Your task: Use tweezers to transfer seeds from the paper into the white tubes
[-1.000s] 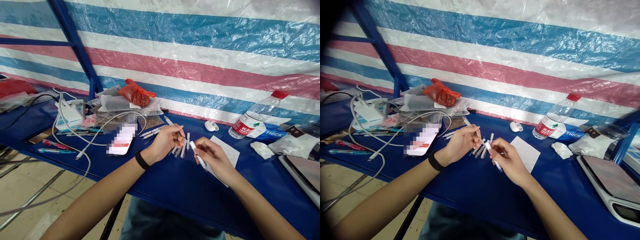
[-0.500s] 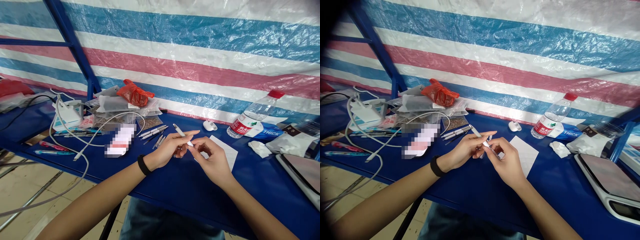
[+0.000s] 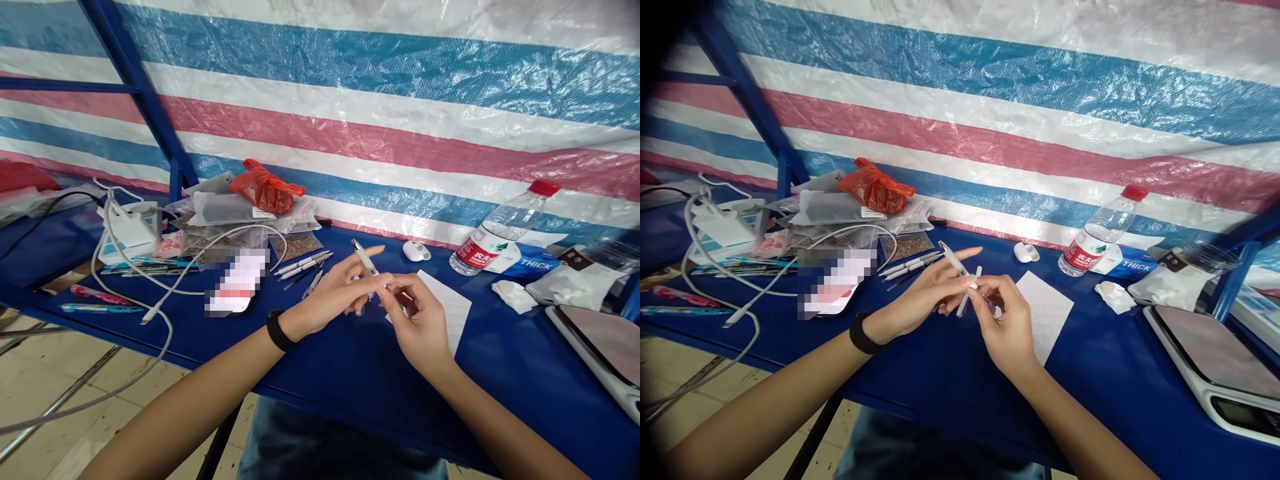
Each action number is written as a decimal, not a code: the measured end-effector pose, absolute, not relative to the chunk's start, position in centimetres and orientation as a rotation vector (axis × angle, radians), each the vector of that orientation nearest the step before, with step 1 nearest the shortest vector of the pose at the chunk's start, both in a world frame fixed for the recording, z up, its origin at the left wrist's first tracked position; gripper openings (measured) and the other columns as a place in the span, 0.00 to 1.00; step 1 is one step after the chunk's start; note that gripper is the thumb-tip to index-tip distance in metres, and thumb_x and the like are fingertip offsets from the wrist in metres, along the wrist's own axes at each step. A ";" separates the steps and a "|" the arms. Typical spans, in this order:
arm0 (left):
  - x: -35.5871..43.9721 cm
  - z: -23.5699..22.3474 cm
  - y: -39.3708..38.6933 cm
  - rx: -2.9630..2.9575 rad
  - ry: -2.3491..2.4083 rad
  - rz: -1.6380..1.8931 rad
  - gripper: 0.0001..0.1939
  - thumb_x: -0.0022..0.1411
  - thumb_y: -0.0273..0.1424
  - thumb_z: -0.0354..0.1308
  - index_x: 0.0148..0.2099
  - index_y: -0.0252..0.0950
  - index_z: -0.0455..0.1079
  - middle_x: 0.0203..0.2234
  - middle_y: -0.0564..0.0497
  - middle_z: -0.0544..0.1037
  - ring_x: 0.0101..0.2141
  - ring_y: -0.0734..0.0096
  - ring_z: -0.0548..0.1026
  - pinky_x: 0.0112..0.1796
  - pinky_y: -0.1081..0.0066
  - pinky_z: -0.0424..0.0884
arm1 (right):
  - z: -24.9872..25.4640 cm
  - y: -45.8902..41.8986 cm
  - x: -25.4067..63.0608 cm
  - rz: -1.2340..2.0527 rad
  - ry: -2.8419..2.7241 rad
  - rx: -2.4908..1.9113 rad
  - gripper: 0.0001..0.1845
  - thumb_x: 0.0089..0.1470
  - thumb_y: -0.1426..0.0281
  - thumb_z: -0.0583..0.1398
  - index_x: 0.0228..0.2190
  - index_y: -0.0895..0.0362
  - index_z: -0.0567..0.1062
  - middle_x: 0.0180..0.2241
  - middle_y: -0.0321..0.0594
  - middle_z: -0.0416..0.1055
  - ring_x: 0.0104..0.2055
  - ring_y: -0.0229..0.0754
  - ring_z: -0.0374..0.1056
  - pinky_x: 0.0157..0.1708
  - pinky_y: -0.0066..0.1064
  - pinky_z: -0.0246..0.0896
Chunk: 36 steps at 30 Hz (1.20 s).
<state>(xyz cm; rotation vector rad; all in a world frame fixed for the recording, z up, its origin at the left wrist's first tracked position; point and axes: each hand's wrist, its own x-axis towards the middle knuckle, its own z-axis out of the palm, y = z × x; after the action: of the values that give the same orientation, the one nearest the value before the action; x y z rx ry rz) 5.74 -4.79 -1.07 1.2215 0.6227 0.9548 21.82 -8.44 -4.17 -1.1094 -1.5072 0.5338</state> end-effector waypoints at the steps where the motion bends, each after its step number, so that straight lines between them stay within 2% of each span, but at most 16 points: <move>1: 5.7 -1.0 -4.7 1.232 0.646 1.038 0.36 0.57 0.43 0.70 0.65 0.39 0.69 0.22 0.60 0.66 0.18 0.81 0.62 0.20 0.76 0.55 | -4.2 -8.5 21.8 0.526 -1.493 -1.112 0.11 0.61 0.57 0.64 0.37 0.52 0.77 0.31 0.38 0.70 0.33 0.42 0.69 0.35 0.36 0.71; 5: 5.4 -0.8 -4.2 1.289 0.687 1.285 0.20 0.58 0.43 0.69 0.46 0.33 0.80 0.21 0.55 0.72 0.20 0.78 0.66 0.22 0.76 0.63 | -4.0 -8.6 21.9 0.465 -1.491 -1.134 0.08 0.61 0.61 0.64 0.37 0.51 0.78 0.30 0.37 0.68 0.32 0.41 0.68 0.35 0.35 0.70; 7: 5.2 -0.7 -4.1 1.328 0.677 1.297 0.16 0.59 0.42 0.68 0.38 0.32 0.80 0.22 0.52 0.75 0.21 0.77 0.69 0.24 0.75 0.67 | -3.7 -8.6 22.0 0.404 -1.514 -1.130 0.06 0.61 0.62 0.64 0.37 0.51 0.78 0.30 0.37 0.69 0.32 0.41 0.68 0.34 0.34 0.69; 9: 5.1 -0.6 -4.1 1.370 0.655 1.298 0.15 0.60 0.42 0.68 0.34 0.33 0.79 0.23 0.51 0.77 0.22 0.76 0.70 0.26 0.75 0.69 | -3.5 -8.7 22.1 0.336 -1.528 -1.129 0.07 0.61 0.61 0.64 0.37 0.51 0.79 0.31 0.38 0.69 0.32 0.41 0.67 0.31 0.33 0.67; 13: 4.9 -0.7 -4.1 1.413 0.621 1.269 0.17 0.61 0.44 0.68 0.37 0.33 0.79 0.26 0.50 0.78 0.25 0.73 0.75 0.29 0.74 0.73 | -2.9 -8.5 22.6 0.434 -1.530 -1.170 0.17 0.62 0.53 0.62 0.34 0.53 0.79 0.27 0.38 0.68 0.26 0.39 0.64 0.24 0.31 0.61; 15: 5.0 -0.9 -4.0 1.404 0.575 1.234 0.19 0.62 0.45 0.67 0.40 0.32 0.79 0.27 0.49 0.78 0.27 0.71 0.77 0.29 0.74 0.74 | -2.7 -8.3 22.8 0.639 -1.484 -1.195 0.24 0.62 0.48 0.60 0.27 0.55 0.76 0.21 0.34 0.62 0.20 0.36 0.57 0.20 0.30 0.55; 17: 5.1 -1.2 -4.0 1.390 0.518 1.203 0.19 0.62 0.44 0.67 0.41 0.32 0.78 0.27 0.49 0.79 0.28 0.71 0.78 0.30 0.74 0.75 | -2.6 -8.0 22.9 0.837 -1.408 -1.175 0.28 0.61 0.45 0.59 0.23 0.55 0.73 0.18 0.32 0.58 0.18 0.33 0.50 0.18 0.28 0.48; 19: 5.3 -1.4 -3.9 1.361 0.497 1.194 0.18 0.62 0.43 0.67 0.42 0.32 0.78 0.28 0.49 0.79 0.29 0.70 0.78 0.30 0.74 0.76 | -2.5 -7.9 22.9 0.939 -1.375 -1.124 0.27 0.56 0.43 0.63 0.29 0.55 0.75 0.19 0.31 0.61 0.18 0.32 0.49 0.17 0.28 0.47; 22: 5.4 -1.6 -3.9 1.327 0.506 1.188 0.17 0.62 0.42 0.68 0.42 0.32 0.78 0.27 0.50 0.78 0.28 0.71 0.78 0.30 0.75 0.75 | -2.6 -7.9 22.9 0.889 -1.407 -1.097 0.23 0.51 0.48 0.70 0.35 0.53 0.75 0.21 0.30 0.65 0.19 0.32 0.52 0.19 0.27 0.49; 25: 5.3 -1.5 -3.9 1.326 0.515 1.191 0.16 0.62 0.42 0.67 0.41 0.32 0.78 0.26 0.50 0.77 0.28 0.72 0.77 0.30 0.74 0.74 | -2.8 -7.9 23.0 0.887 -1.445 -1.144 0.22 0.53 0.48 0.68 0.31 0.54 0.74 0.22 0.32 0.68 0.19 0.32 0.54 0.19 0.27 0.51; 30: 5.2 -1.4 -4.1 1.384 0.531 1.158 0.17 0.62 0.42 0.66 0.42 0.32 0.77 0.26 0.50 0.77 0.28 0.71 0.77 0.31 0.73 0.74 | -2.8 -7.8 23.5 0.968 -1.458 -1.227 0.32 0.60 0.41 0.57 0.24 0.56 0.75 0.19 0.35 0.65 0.17 0.32 0.52 0.17 0.29 0.48; 34: 5.1 -1.5 -4.0 1.380 0.549 1.192 0.17 0.62 0.43 0.65 0.40 0.32 0.77 0.26 0.50 0.76 0.28 0.71 0.76 0.31 0.73 0.73 | -2.6 -7.7 23.6 0.901 -1.446 -1.183 0.25 0.52 0.44 0.67 0.33 0.54 0.76 0.24 0.33 0.67 0.19 0.32 0.55 0.19 0.27 0.52; 36: 5.1 -1.6 -3.9 1.379 0.545 1.196 0.17 0.62 0.43 0.65 0.40 0.33 0.77 0.25 0.50 0.76 0.27 0.71 0.75 0.31 0.73 0.72 | -2.7 -7.7 23.6 0.900 -1.477 -1.212 0.25 0.52 0.45 0.67 0.31 0.55 0.76 0.23 0.33 0.67 0.20 0.33 0.57 0.20 0.27 0.55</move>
<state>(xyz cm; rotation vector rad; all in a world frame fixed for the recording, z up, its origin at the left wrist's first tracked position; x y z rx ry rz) 5.12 -3.90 -1.62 1.3794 0.5445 1.1963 23.61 -7.66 -2.68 -1.2119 -1.4770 0.9004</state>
